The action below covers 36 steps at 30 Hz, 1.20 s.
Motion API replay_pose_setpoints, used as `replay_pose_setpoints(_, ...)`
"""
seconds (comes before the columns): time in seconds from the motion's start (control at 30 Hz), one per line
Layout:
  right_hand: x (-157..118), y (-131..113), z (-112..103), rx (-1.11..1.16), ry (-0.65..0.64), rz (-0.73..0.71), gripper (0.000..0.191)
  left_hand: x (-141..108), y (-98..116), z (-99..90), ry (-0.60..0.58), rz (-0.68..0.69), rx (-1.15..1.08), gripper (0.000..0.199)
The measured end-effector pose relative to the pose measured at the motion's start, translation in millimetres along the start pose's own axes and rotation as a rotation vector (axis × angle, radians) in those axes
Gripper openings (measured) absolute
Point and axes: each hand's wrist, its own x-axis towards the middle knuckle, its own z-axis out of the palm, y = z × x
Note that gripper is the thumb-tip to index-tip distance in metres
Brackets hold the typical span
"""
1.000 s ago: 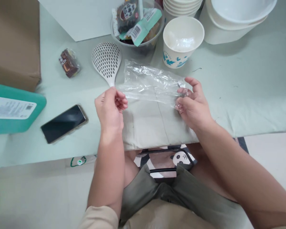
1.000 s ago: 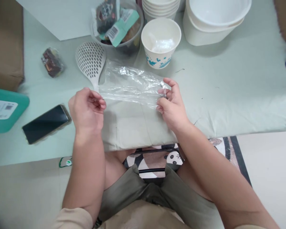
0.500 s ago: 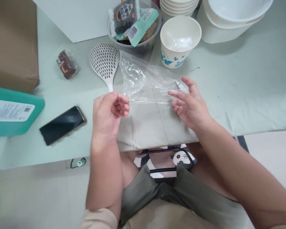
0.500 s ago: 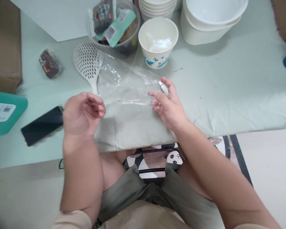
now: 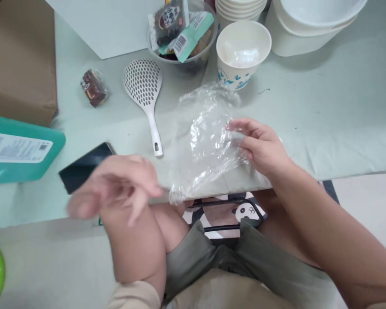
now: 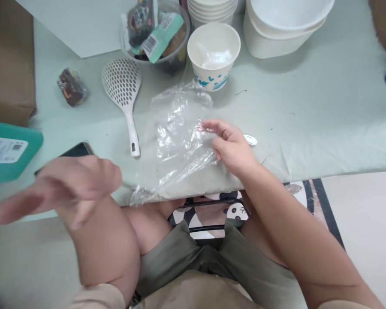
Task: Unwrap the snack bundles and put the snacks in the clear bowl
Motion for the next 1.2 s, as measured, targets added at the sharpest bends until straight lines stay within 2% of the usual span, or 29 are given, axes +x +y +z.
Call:
replay_pose_setpoints(0.13, -4.9, -8.4, -3.3, -0.163, -0.377, 0.069, 0.045, 12.8, -3.1, 25.7, 0.048, 0.035, 0.006, 0.027)
replay_pose_setpoints(0.2, -5.2, -10.2, -3.4, -0.229, -0.451, 0.012, 0.041, 16.6, -7.7, 32.8, 0.072, 0.056, 0.008, 0.024)
replay_pose_setpoints(0.33, -4.7, -8.9, -1.1, -0.385, -0.369, -0.136, 0.029, 15.8, -15.2, 31.8, 0.041, 0.042, 0.16, 0.031)
replay_pose_setpoints(0.43, -4.8, -5.9, 0.2, -0.466, -0.227, -0.219, 0.026, 13.8, -16.3, 31.2, -0.056, -0.061, 0.241, 0.065)
replay_pose_setpoints(0.5, -4.9, -4.3, 0.5, -0.472, -0.098, -0.26, 0.028, 13.9, -15.8, 32.4, -0.094, -0.125, 0.196, 0.074)
replay_pose_setpoints(0.57, -4.7, -3.5, 0.1, -0.442, 0.04, -0.271, 0.033, 14.3, -14.3, 32.1, -0.091, -0.142, 0.196, 0.066)
replay_pose_setpoints(0.63, -3.8, -3.5, -1.4, -0.382, 0.171, -0.263, 0.034, 13.4, -10.3, 27.9, -0.084, -0.137, 0.259, 0.049)
replay_pose_setpoints(0.7, -1.9, -4.3, -4.0, -0.3, 0.24, -0.245, 0.03, 9.6, -3.5, 19.2, -0.191, -0.155, 0.347, 0.035)
replay_pose_setpoints(0.73, -0.9, -4.9, -5.6, -0.255, 0.238, -0.229, 0.026, 6.8, 0.3, 13.6, -0.309, -0.163, 0.393, 0.032)
replay_pose_setpoints(0.77, 0.2, -5.6, -7.2, -0.212, 0.215, -0.206, 0.022, 3.8, 3.7, 7.9, -0.478, -0.158, 0.409, 0.033)
replay_pose_setpoints(0.8, 1.1, -6.4, -8.8, -0.173, 0.175, -0.176, 0.019, 1.2, 6.1, 2.6, -0.633, -0.141, 0.371, 0.038)
replay_pose_setpoints(0.83, 1.8, -7.3, -10.2, -0.139, 0.128, -0.139, 0.018, -0.7, 7.0, -1.8, -0.732, -0.107, 0.299, 0.047)
replay_pose_setpoints(0.87, 2.1, -8.2, -11.2, -0.112, 0.082, -0.102, 0.017, -1.4, 6.1, -4.7, -0.707, -0.077, 0.197, 0.054)
replay_pose_setpoints(0.93, 1.8, -10.3, -11.8, -0.074, 0.002, -0.045, 0.019, 1.4, -0.3, -5.1, -0.494, -0.071, -0.062, 0.061)
replay_pose_setpoints(1.0, 0.6, -12.5, -10.5, -0.061, -0.068, -0.021, 0.023, 8.8, -9.5, 1.5, -0.33, -0.182, -0.262, 0.064)
replay_pose_setpoints(1.03, -0.2, -13.5, -9.2, -0.066, -0.1, -0.023, 0.023, 13.2, -13.5, 6.6, -0.323, -0.246, -0.311, 0.067)
replay_pose_setpoints(1.1, -1.7, -14.8, -6.3, -0.087, -0.153, -0.029, 0.023, 21.0, -17.8, 18.1, -0.432, -0.383, -0.326, 0.081)
replay_pose_setpoints(1.2, -2.3, -14.4, -3.7, -0.104, -0.183, -0.014, 0.023, 25.9, -15.7, 34.2, -0.514, -0.404, -0.207, 0.08)
